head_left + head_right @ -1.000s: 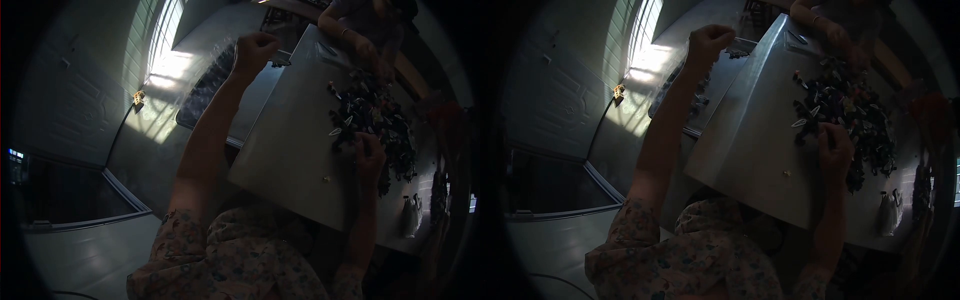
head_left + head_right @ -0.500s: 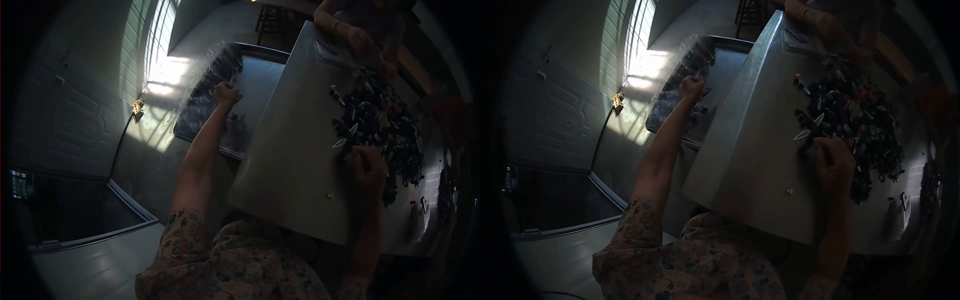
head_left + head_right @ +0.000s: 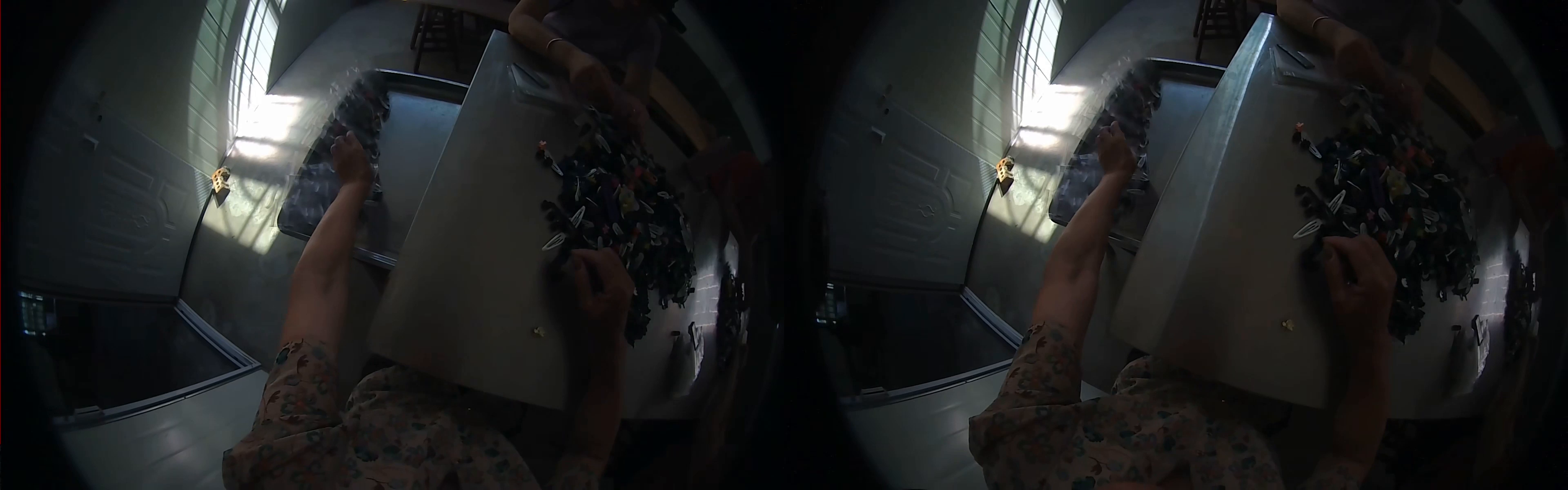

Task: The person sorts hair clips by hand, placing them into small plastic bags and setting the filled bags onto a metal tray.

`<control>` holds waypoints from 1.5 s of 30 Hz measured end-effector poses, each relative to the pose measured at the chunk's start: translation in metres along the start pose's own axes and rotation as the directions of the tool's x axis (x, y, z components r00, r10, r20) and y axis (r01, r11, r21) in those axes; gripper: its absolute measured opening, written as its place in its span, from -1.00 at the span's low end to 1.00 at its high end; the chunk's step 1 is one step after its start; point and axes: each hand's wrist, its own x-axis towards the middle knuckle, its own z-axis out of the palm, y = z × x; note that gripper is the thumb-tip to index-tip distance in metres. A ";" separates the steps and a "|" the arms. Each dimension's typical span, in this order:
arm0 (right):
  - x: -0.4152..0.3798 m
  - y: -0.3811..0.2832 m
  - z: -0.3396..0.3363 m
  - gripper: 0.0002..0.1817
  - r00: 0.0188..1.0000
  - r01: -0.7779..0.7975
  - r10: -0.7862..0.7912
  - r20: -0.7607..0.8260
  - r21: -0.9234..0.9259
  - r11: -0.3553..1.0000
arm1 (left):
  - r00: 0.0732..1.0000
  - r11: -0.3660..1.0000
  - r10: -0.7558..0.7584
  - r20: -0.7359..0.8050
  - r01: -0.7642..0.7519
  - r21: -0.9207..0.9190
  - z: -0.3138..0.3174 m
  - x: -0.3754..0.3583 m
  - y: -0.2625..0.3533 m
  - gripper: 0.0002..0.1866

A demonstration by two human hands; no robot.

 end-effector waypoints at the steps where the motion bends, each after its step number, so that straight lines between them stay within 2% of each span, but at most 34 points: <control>1: 0.000 -0.001 0.000 -0.90 1.000 0.008 -0.008 -0.007 0.008 1.000 | 0.990 0.985 0.124 -0.069 -0.115 0.126 0.000 0.000 -0.003 -0.69; 2: 0.000 -0.002 -0.001 -0.90 1.000 0.009 -0.009 -0.008 0.007 1.000 | 0.959 0.942 0.254 -0.121 -0.217 0.256 -0.001 0.001 -0.006 -0.70; 3: 0.000 -0.003 -0.001 -0.90 1.000 -0.012 0.012 0.002 0.008 1.000 | 0.959 0.942 0.254 -0.123 -0.217 0.256 -0.004 0.000 -0.007 -0.70; 5: 0.000 -0.004 -0.002 -0.90 0.999 -0.033 0.033 0.011 0.007 0.999 | 0.951 0.894 0.295 0.088 -0.308 0.325 -0.011 -0.004 -0.012 -0.71; 6: -0.001 -0.002 -0.001 -0.90 1.000 -0.007 0.007 -0.004 0.001 1.000 | 0.951 0.895 0.298 0.087 -0.310 0.322 -0.014 -0.005 -0.014 -0.71; 8: -0.001 0.001 -0.001 -0.90 0.999 0.004 -0.005 -0.032 -0.026 1.000 | 0.942 0.912 0.329 -0.069 -0.298 0.283 -0.017 -0.006 -0.010 -0.72; 10: -0.001 0.000 -0.003 -0.88 0.999 0.045 -0.045 -0.022 0.004 0.999 | 0.901 0.911 0.392 -0.187 -0.351 0.216 -0.034 0.001 0.005 -0.87; 11: -0.002 -0.002 -0.004 -0.89 0.999 0.029 -0.027 -0.028 0.054 0.998 | 0.905 0.907 0.404 -0.132 -0.377 0.188 -0.043 0.004 0.011 -0.74; 12: -0.003 -0.002 -0.003 -0.89 0.999 0.010 -0.006 -0.040 0.098 0.995 | 0.872 0.873 0.474 -0.124 -0.447 0.194 -0.063 0.004 0.023 -0.52; 13: -0.004 0.002 -0.002 -0.91 0.999 0.031 -0.028 -0.046 0.066 0.997 | 0.861 0.864 0.502 -0.082 -0.495 0.096 -0.073 0.009 0.032 -0.36; 14: -0.006 0.005 -0.002 -0.91 0.998 0.051 -0.050 -0.047 0.034 0.998 | 0.878 0.886 0.462 -0.128 -0.463 0.024 -0.085 0.012 0.049 -0.37; 17: -0.008 0.004 -0.005 -0.91 0.995 0.072 -0.072 -0.074 -0.003 0.997 | 0.799 0.804 0.503 -0.329 -0.573 -0.162 -0.112 0.021 0.092 -0.42; 19: -0.009 0.007 -0.006 -0.90 0.994 0.061 -0.060 -0.092 0.005 0.998 | 0.814 0.699 0.502 -0.294 -0.581 -0.417 -0.144 0.020 0.134 -0.43; 21: -0.009 0.013 -0.008 -0.90 0.978 0.134 -0.135 -0.161 -0.017 0.991 | 0.832 0.697 0.497 -0.248 -0.553 -0.456 -0.186 -0.002 0.182 -0.46; 22: -0.009 0.019 -0.011 -0.90 0.976 0.130 -0.132 -0.172 -0.025 0.991 | 0.881 0.597 0.462 -0.099 -0.391 -0.700 -0.200 -0.014 0.203 -0.48; 23: -0.008 0.025 -0.015 -0.90 0.975 0.106 -0.109 -0.193 -0.027 0.994 | 0.888 0.463 0.455 0.068 -0.171 -0.870 -0.209 -0.027 0.220 -0.50; 24: -0.008 0.029 -0.020 -0.89 0.973 0.082 -0.087 -0.213 -0.029 0.996 | 0.883 0.457 0.465 0.065 -0.176 -0.872 -0.214 -0.040 0.236 -0.50; 25: -0.008 0.030 -0.030 -0.89 0.971 0.079 -0.085 -0.222 -0.036 0.996 | 0.859 0.392 0.496 0.123 -0.095 -0.915 -0.217 -0.051 0.251 -0.51; 27: -0.011 0.032 -0.055 -0.87 0.931 -0.054 0.080 -0.355 0.084 0.995 | 0.813 0.271 0.535 0.228 0.091 -0.958 -0.217 -0.072 0.275 -0.55; 28: -0.016 0.034 -0.069 -0.87 0.930 -0.055 0.080 -0.360 0.078 0.995 | 0.811 0.265 0.540 0.225 0.090 -0.960 -0.211 -0.079 0.282 -0.55; 30: -0.034 0.040 -0.104 -0.84 0.867 -0.246 0.295 -0.401 0.169 0.954 | 0.830 0.167 0.499 0.248 0.189 -0.968 -0.190 -0.091 0.290 -0.61; 31: -0.046 0.052 -0.121 -0.81 0.861 -0.288 0.281 -0.424 0.047 0.956 | 0.872 0.151 0.454 0.184 0.129 -0.980 -0.176 -0.095 0.292 -0.67; 32: -0.061 0.069 -0.141 -0.79 0.856 -0.328 0.262 -0.445 -0.077 0.941 | 0.872 0.146 0.454 0.182 0.128 -0.981 -0.173 -0.099 0.290 -0.67; 34: -0.101 0.102 -0.183 -0.75 0.847 -0.459 0.308 -0.432 -0.303 0.835 | 0.921 0.303 0.389 -0.009 -0.137 -0.943 -0.169 -0.108 0.285 -0.71; 36: -0.141 0.139 -0.223 -0.74 0.835 -0.530 0.350 -0.425 -0.449 0.719 | 0.909 0.282 0.414 -0.046 -0.176 -0.943 -0.163 -0.110 0.278 -0.73; 38: -0.184 0.173 -0.250 -0.69 0.859 -0.511 0.317 -0.401 -0.671 0.537 | 0.896 0.258 0.433 -0.094 -0.223 -0.940 -0.159 -0.107 0.275 -0.74; 42: -0.222 0.193 -0.264 -0.64 0.855 -0.507 0.377 -0.355 -0.721 0.471 | 0.892 0.300 0.445 -0.082 -0.234 -0.925 -0.154 -0.106 0.275 -0.77; 44: -0.221 0.185 -0.266 -0.68 0.788 -0.558 0.547 -0.282 -0.702 0.442 | 0.885 0.311 0.458 -0.081 -0.245 -0.918 -0.155 -0.108 0.274 -0.77; 45: -0.220 0.184 -0.266 -0.68 0.788 -0.557 0.548 -0.279 -0.702 0.444 | 0.885 0.310 0.461 -0.072 -0.237 -0.921 -0.157 -0.109 0.274 -0.77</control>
